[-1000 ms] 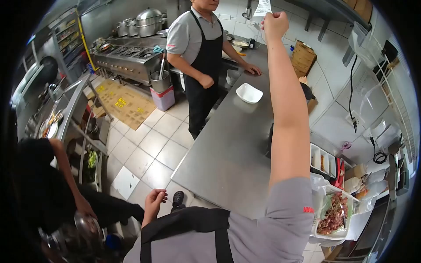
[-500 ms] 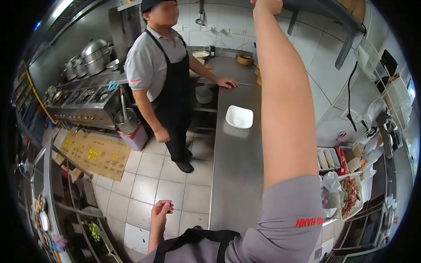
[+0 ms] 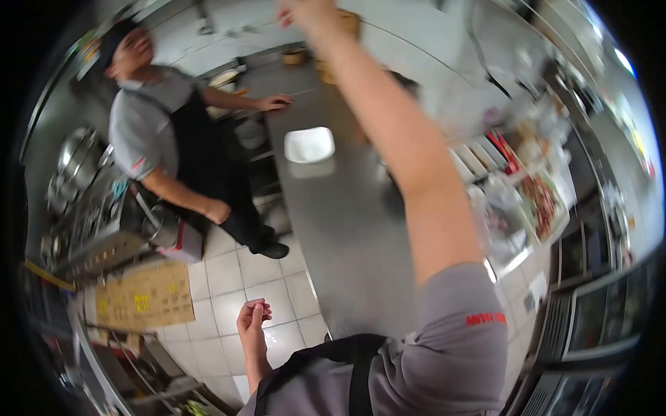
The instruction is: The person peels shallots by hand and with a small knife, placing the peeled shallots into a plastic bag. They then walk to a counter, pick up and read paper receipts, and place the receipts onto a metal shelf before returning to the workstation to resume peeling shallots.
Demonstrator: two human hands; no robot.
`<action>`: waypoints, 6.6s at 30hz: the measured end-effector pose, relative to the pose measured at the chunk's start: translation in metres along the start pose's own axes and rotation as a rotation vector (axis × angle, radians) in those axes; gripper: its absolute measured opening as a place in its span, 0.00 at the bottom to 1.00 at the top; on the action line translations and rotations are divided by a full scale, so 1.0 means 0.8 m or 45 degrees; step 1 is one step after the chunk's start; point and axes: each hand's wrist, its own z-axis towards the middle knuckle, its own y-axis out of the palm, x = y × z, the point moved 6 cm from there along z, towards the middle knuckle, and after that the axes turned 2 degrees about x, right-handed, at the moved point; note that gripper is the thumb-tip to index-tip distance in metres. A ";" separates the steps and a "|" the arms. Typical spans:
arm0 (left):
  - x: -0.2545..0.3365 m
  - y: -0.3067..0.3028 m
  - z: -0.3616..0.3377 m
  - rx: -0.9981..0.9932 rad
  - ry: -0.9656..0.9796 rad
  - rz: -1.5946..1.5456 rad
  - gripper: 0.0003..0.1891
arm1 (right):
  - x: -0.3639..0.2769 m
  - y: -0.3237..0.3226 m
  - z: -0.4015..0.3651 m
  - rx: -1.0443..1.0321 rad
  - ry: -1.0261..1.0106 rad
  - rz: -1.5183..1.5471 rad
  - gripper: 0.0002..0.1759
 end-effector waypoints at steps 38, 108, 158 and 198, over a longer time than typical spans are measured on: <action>-0.176 1.029 -0.278 -0.889 1.156 0.895 0.07 | -0.142 -1.046 -0.598 0.108 0.680 -1.005 0.03; -0.263 1.075 -0.267 -0.395 -0.011 -0.835 0.11 | 0.015 -1.037 -0.433 -0.813 0.332 -0.095 0.16; -0.256 1.062 -0.270 -0.214 0.129 -0.903 0.14 | 0.034 -1.027 -0.440 -0.907 0.393 0.146 0.21; -0.244 1.078 -0.283 -0.282 0.184 -0.633 0.19 | 0.053 -1.043 -0.438 -0.766 0.613 0.082 0.13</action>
